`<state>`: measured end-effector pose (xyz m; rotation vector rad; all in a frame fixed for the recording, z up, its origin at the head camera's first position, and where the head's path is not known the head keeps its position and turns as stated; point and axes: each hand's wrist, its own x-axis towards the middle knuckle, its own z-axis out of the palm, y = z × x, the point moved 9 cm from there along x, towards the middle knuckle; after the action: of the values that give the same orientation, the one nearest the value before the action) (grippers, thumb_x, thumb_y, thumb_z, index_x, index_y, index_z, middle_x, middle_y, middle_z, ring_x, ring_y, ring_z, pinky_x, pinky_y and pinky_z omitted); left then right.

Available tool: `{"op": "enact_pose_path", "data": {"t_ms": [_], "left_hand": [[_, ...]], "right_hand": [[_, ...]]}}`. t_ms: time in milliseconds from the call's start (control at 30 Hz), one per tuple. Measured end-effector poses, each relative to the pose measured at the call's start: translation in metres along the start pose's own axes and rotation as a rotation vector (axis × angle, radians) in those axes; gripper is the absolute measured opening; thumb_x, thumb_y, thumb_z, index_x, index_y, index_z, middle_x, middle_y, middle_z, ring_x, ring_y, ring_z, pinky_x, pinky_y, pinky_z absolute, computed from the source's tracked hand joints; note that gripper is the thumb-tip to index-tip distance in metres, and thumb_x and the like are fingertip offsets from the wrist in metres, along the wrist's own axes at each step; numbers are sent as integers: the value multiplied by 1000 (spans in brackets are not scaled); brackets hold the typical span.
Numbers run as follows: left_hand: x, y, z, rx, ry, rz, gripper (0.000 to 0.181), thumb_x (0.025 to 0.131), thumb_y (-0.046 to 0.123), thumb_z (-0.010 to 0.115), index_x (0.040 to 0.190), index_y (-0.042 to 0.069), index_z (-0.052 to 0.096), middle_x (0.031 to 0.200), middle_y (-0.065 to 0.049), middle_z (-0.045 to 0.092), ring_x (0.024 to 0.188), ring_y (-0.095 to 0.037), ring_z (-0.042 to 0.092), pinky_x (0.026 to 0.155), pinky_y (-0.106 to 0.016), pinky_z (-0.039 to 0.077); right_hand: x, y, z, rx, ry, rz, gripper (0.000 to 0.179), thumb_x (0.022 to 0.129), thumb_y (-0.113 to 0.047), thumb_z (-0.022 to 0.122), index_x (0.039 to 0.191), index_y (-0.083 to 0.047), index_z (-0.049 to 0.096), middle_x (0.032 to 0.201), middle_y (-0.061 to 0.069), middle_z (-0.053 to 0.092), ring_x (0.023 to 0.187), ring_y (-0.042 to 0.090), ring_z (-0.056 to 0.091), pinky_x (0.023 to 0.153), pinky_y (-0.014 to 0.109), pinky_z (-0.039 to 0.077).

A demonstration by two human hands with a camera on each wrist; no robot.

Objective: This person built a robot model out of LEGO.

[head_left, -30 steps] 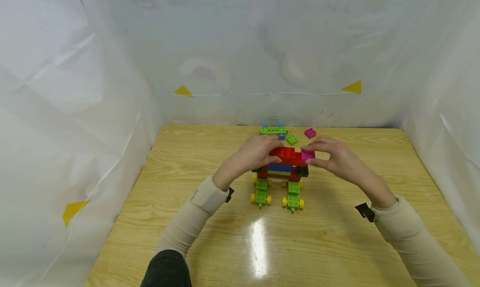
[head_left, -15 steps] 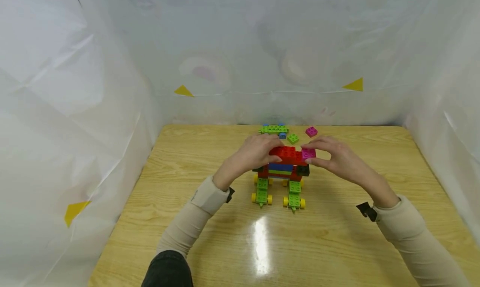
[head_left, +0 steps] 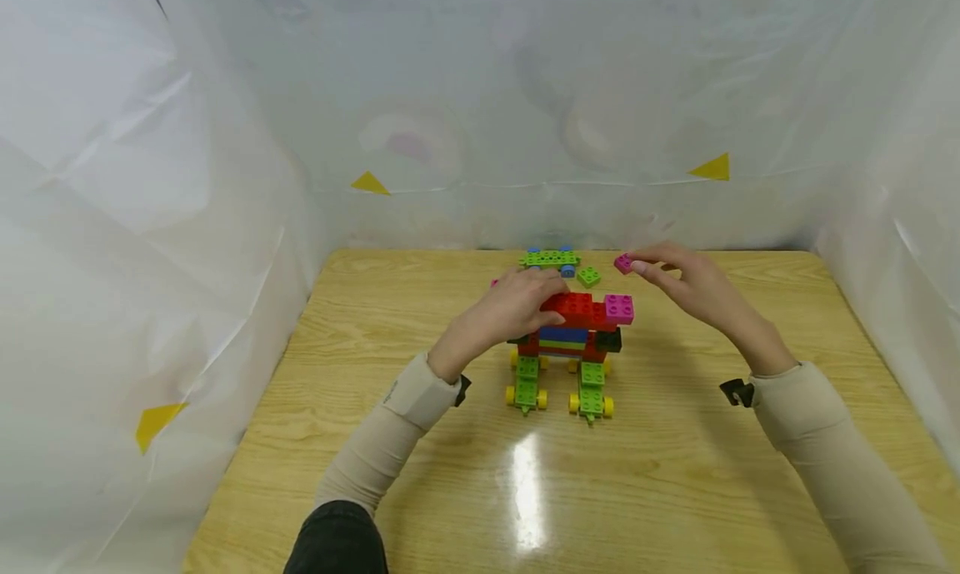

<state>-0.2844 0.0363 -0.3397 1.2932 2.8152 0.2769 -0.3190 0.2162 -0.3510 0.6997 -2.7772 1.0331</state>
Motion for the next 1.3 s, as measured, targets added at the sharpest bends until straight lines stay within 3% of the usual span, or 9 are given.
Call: {"op": "enact_pose_path", "data": {"t_ms": [233, 533, 733, 1000, 1200, 1300], "left_hand": [[-2, 0, 1, 8, -18, 1, 34, 94, 33, 63, 119, 11, 63, 114, -1, 61, 98, -17, 58, 83, -37, 45], [-2, -3, -1, 29, -14, -23, 36, 92, 36, 64, 120, 13, 63, 113, 0, 61, 95, -15, 57, 81, -34, 44], [-1, -2, 2, 47, -31, -40, 37, 92, 38, 64, 121, 15, 63, 113, 2, 61, 96, -14, 58, 82, -33, 44], [2, 4, 2, 58, -24, -27, 38, 92, 38, 63, 122, 15, 63, 114, 2, 62, 97, -15, 59, 82, -33, 45], [3, 4, 2, 54, -20, -30, 37, 92, 38, 63, 122, 15, 63, 114, 2, 62, 95, -14, 59, 80, -33, 44], [3, 4, 2, 52, -20, -32, 37, 92, 37, 64, 121, 15, 63, 115, 2, 62, 95, -14, 59, 80, -32, 45]], "right_hand": [[25, 54, 24, -45, -54, 63, 40, 100, -33, 53, 123, -3, 64, 122, 19, 61, 108, 35, 56, 87, 54, 46], [57, 110, 58, -123, -70, 158, 35, 94, -9, 61, 123, 10, 58, 121, 31, 56, 105, 45, 53, 83, 58, 45], [66, 140, 77, -199, -74, 256, 45, 94, -17, 63, 130, 7, 53, 128, 33, 51, 114, 52, 46, 88, 64, 40], [59, 151, 85, -229, -50, 329, 33, 93, -21, 65, 111, 7, 64, 104, 27, 62, 93, 43, 56, 78, 58, 43], [52, 153, 88, -248, -21, 363, 25, 91, -21, 68, 94, 3, 63, 89, 19, 62, 81, 37, 57, 72, 53, 43], [50, 155, 89, -242, -12, 377, 23, 90, -18, 68, 94, 3, 60, 89, 20, 62, 80, 37, 57, 72, 53, 44]]}}
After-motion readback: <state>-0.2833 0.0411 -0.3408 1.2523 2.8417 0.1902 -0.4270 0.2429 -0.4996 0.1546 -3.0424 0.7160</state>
